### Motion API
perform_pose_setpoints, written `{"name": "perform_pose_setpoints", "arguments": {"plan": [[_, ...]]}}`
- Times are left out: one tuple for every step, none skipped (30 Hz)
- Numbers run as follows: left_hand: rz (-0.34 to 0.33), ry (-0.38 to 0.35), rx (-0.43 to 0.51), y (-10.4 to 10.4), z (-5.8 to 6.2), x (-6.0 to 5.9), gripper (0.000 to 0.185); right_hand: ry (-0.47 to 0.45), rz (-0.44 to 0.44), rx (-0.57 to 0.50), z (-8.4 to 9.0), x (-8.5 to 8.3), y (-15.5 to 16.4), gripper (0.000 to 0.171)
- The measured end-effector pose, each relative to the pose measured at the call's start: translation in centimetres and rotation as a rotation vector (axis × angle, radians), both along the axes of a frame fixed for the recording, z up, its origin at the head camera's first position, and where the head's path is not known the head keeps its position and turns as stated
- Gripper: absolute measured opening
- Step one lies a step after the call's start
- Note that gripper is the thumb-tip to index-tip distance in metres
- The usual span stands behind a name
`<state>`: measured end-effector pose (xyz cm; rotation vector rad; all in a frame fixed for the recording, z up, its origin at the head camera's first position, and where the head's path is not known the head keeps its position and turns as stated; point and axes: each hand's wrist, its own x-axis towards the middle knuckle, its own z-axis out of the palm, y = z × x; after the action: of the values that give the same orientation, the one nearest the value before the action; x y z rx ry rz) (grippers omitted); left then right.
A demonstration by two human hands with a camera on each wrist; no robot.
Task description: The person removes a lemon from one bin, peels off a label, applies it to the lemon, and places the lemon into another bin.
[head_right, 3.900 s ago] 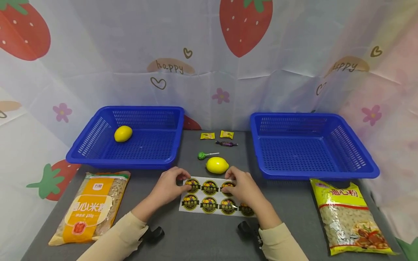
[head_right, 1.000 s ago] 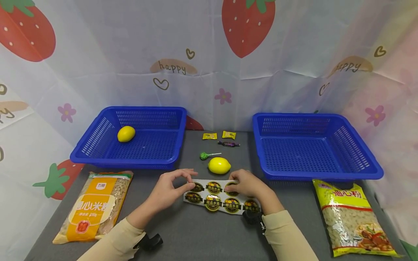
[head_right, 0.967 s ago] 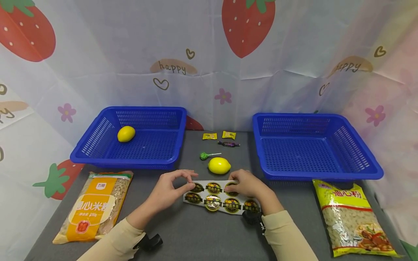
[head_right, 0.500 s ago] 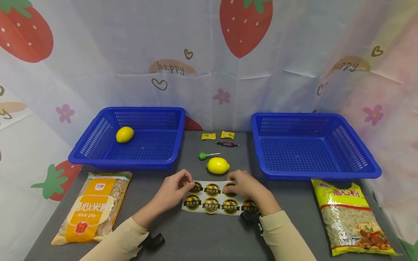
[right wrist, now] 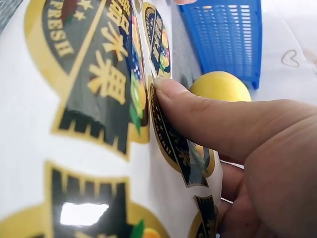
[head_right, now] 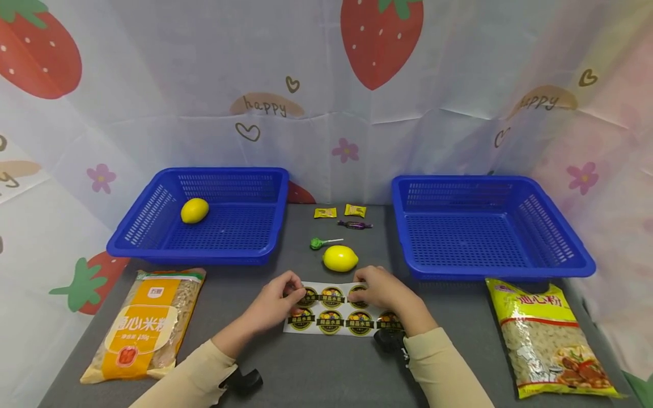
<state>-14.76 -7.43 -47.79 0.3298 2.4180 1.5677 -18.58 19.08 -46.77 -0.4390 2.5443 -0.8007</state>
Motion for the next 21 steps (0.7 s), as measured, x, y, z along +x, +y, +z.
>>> {"name": "perform_pose_setpoints", "arguments": {"plan": [[0.001,-0.031,0.037,0.0,0.0,0.0,0.007,0.002,-0.001,0.002,0.0,0.0,0.0,0.018],[0.003,-0.054,0.065,-0.1,0.0,-0.1,0.007,0.005,-0.002,0.004,0.0,0.0,0.0,0.018],[0.005,-0.066,0.079,-0.1,0.1,-0.1,0.008,0.010,-0.003,0.006,0.0,0.1,0.0,0.018],[0.006,-0.068,0.081,-0.2,0.1,-0.1,0.008,0.018,-0.006,0.010,-0.1,0.1,0.0,0.019],[0.010,-0.071,0.088,-0.2,0.2,-0.1,0.008,0.026,-0.011,0.013,-0.1,0.1,0.0,0.020],[0.016,-0.071,0.089,-0.2,0.3,-0.1,0.008,0.039,-0.021,0.019,-0.1,0.1,0.0,0.020],[0.022,-0.067,0.089,-0.3,0.4,-0.1,0.007,0.055,-0.031,0.029,-0.1,0.2,-0.1,0.020],[0.029,-0.062,0.086,-0.4,0.5,-0.1,0.007,0.072,-0.044,0.044,-0.2,0.3,-0.2,0.021],[0.036,-0.054,0.081,-0.4,0.6,-0.1,0.007,0.092,-0.056,0.059,-0.2,0.3,-0.3,0.023],[0.043,-0.050,0.076,-0.4,0.7,-0.1,0.007,0.115,-0.068,0.077,-0.2,0.4,-0.4,0.026],[0.049,-0.045,0.073,-0.5,0.8,-0.1,0.007,0.137,-0.081,0.097,-0.2,0.5,-0.6,0.028],[0.053,-0.040,0.068,-0.5,0.9,-0.1,0.007,0.163,-0.094,0.119,-0.2,0.6,-0.7,0.031],[0.056,-0.038,0.062,-0.6,0.9,-0.1,0.007,0.189,-0.102,0.140,-0.2,0.7,-0.8,0.034],[0.057,-0.036,0.055,-0.6,0.9,-0.1,0.007,0.211,-0.112,0.161,-0.3,0.8,-0.9,0.037],[0.058,-0.036,0.047,-0.7,0.9,-0.1,0.007,0.237,-0.120,0.178,-0.3,0.9,-1.0,0.039],[0.058,-0.039,0.042,-0.7,0.9,-0.1,0.008,0.259,-0.128,0.196,-0.3,1.1,-1.1,0.042],[0.059,-0.045,0.038,-0.7,0.9,-0.2,0.008,0.278,-0.136,0.210,-0.4,1.2,-1.2,0.043],[0.060,-0.051,0.035,-0.8,0.9,-0.2,0.009,0.295,-0.144,0.220,-0.4,1.3,-1.3,0.045],[0.061,-0.057,0.033,-0.8,0.9,-0.2,0.009,0.310,-0.151,0.228,-0.5,1.4,-1.3,0.046],[0.063,-0.063,0.031,-0.8,0.9,-0.2,0.009,0.320,-0.160,0.230,-0.5,1.4,-1.4,0.047],[0.065,-0.068,0.031,-0.9,0.9,-0.2,0.010,0.329,-0.169,0.229,-0.6,1.5,-1.5,0.048]]}}
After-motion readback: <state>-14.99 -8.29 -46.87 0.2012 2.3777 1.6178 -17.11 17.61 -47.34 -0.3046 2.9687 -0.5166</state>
